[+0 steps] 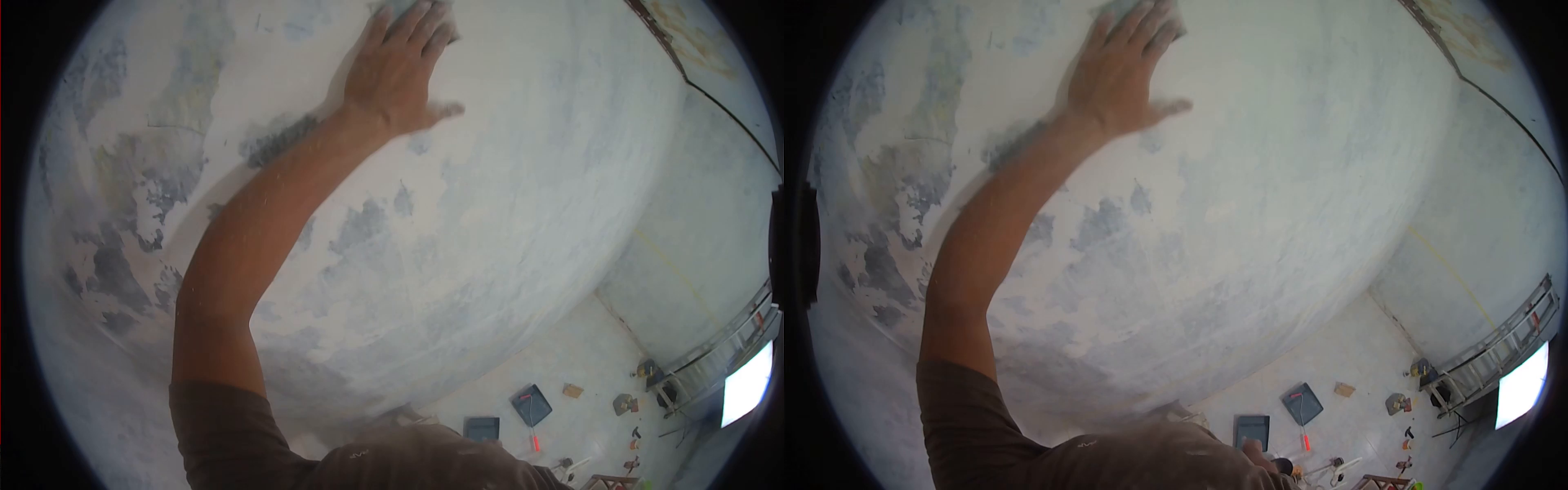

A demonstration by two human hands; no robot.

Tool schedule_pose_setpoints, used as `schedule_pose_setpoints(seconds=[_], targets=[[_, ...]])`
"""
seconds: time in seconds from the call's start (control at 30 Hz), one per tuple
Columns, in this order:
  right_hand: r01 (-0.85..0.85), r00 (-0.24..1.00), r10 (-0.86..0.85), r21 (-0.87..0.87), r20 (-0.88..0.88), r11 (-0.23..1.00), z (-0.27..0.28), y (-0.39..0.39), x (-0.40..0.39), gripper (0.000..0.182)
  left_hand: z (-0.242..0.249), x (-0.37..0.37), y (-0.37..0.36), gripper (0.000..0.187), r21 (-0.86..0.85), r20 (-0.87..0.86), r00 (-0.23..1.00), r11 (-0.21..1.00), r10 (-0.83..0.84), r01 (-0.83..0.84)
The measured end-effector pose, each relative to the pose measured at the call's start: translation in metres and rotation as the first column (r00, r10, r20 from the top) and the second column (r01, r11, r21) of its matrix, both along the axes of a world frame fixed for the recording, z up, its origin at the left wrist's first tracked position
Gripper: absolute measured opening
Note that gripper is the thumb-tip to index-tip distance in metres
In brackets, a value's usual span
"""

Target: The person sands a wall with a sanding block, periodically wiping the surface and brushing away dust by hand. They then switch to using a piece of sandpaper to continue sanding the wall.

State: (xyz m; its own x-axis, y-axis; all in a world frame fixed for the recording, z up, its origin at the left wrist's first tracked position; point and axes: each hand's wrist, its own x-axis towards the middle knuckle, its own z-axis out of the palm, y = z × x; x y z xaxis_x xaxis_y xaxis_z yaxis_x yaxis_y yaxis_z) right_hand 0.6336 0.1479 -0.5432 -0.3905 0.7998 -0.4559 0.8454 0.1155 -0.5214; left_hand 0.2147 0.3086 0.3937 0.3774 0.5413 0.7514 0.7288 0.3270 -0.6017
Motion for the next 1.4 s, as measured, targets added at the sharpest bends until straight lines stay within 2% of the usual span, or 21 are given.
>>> schedule_pose_setpoints(seconds=[0.1, 0.17, 0.23, 0.3, 0.4, 0.6, 0.63, 0.7, 0.73, 0.8, 0.87, 0.93, 1.07, 1.1, 1.13, 1.17, 1.2, 1.23, 1.3, 1.33, 1.4], targets=[[-0.331, 0.856, 0.336, -0.083, 0.392, 0.94, 0.069, 0.021, -0.044, 0.029, -0.082, 0.0, -0.017, 0.095, -0.277, 0.08, 0.995, 0.96, 0.059, -0.034], [-0.312, 0.886, 0.314, -0.062, 0.341, 0.948, 0.08, 0.014, -0.048, 0.028, -0.087, -0.008, -0.021, 0.097, -0.329, 0.003, 0.998, 0.943, 0.063, -0.058], [-0.269, 0.921, 0.261, -0.013, 0.288, 0.963, 0.094, 0.021, -0.06, 0.028, -0.055, -0.008, -0.01, 0.098, -0.35, -0.082, 0.996, 0.934, 0.043, -0.069], [-0.215, 0.921, 0.214, -0.033, 0.326, 0.976, 0.109, 0.011, -0.061, 0.027, 0.013, 0.001, 0.0, 0.097, -0.099, -0.051, 0.992, 0.988, 0.111, -0.116], [-0.138, 0.951, 0.174, -0.151, 0.255, 0.979, 0.086, 0.006, -0.052, 0.027, 0.037, 0.038, -0.023, 0.099, -0.184, 0.066, 0.977, 0.965, 0.201, -0.186], [0.097, 0.987, -0.059, -0.269, 0.147, 0.958, -0.039, -0.004, -0.059, 0.03, -0.143, 0.009, -0.009, 0.06, -0.309, -0.021, 0.999, 0.95, -0.046, 0.037], [0.102, 0.988, -0.066, -0.273, 0.137, 0.957, 0.003, -0.01, -0.03, 0.03, -0.157, 0.001, -0.007, 0.047, -0.249, -0.051, 0.984, 0.956, -0.173, 0.155], [0.58, 0.764, -0.645, -0.419, -0.021, 0.699, 0.152, 0.004, -0.084, 0.039, -0.137, -0.011, 0.009, 0.036, -0.21, -0.058, 0.95, 0.934, -0.308, 0.29], [0.6, 0.68, -0.697, -0.374, -0.229, 0.707, 0.059, 0.013, -0.082, 0.044, -0.131, -0.015, 0.011, 0.026, -0.182, -0.04, 0.909, 0.897, -0.415, 0.402], [0.606, 0.643, -0.628, -0.209, -0.439, 0.767, 0.06, 0.042, -0.106, 0.031, -0.12, -0.018, 0.013, 0.02, -0.197, -0.004, 0.875, 0.858, -0.484, 0.474], [0.556, 0.688, -0.532, -0.113, -0.494, 0.824, 0.212, 0.07, -0.134, 0.034, -0.114, -0.009, 0.006, 0.015, -0.211, 0.028, 0.833, 0.811, -0.553, 0.546], [0.507, 0.609, -0.366, -0.01, -0.703, 0.862, 0.27, 0.106, -0.161, 0.038, -0.132, 0.011, -0.015, 0.014, -0.042, 0.691, 0.566, 0.757, -0.45, 0.652], [0.266, 0.247, -0.223, -0.155, -0.943, 0.951, 0.456, 0.131, -0.193, 0.05, -0.23, 0.02, -0.015, 0.015, 0.104, 0.939, 0.178, 0.737, -0.294, 0.668], [0.215, 0.218, -0.17, -0.123, -0.961, 0.969, 0.48, 0.135, -0.198, 0.051, -0.267, 0.027, -0.01, 0.022, 0.394, 0.914, -0.346, 0.672, -0.213, 0.627], [0.161, 0.188, -0.11, -0.08, -0.976, 0.984, 0.493, 0.135, -0.203, 0.052, -0.3, 0.037, -0.008, 0.03, 0.624, 0.627, -0.774, 0.653, -0.088, 0.43], [0.178, 0.195, -0.128, -0.093, -0.972, 0.98, 0.486, 0.134, -0.213, 0.052, -0.326, 0.049, -0.01, 0.036, 0.703, 0.37, -0.928, 0.644, 0.032, 0.302], [0.134, 0.218, -0.081, -0.053, -0.972, 0.99, 0.473, 0.138, -0.225, 0.053, -0.351, 0.061, -0.015, 0.042, 0.741, 0.073, -0.987, 0.655, 0.141, 0.148], [0.082, 0.24, -0.03, -0.01, -0.97, 0.997, 0.465, 0.139, -0.231, 0.055, -0.381, 0.066, -0.021, 0.04, 0.699, 0.116, -0.973, 0.679, 0.201, 0.223], [0.028, 0.578, -0.242, -0.278, -0.779, 0.96, 0.467, 0.132, -0.234, 0.056, -0.425, 0.073, -0.036, 0.036, 0.604, 0.309, -0.902, 0.67, 0.302, 0.432], [0.136, 0.624, -0.213, -0.164, -0.752, 0.977, 0.464, 0.121, -0.239, 0.054, -0.431, 0.08, -0.045, 0.031, 0.654, 0.258, -0.93, 0.66, 0.262, 0.368], [0.483, 0.19, -0.307, -0.183, -0.933, 0.856, 0.417, 0.109, -0.258, 0.045, -0.447, 0.071, -0.054, 0.022, 0.487, 0.492, -0.844, 0.735, 0.214, 0.471]])
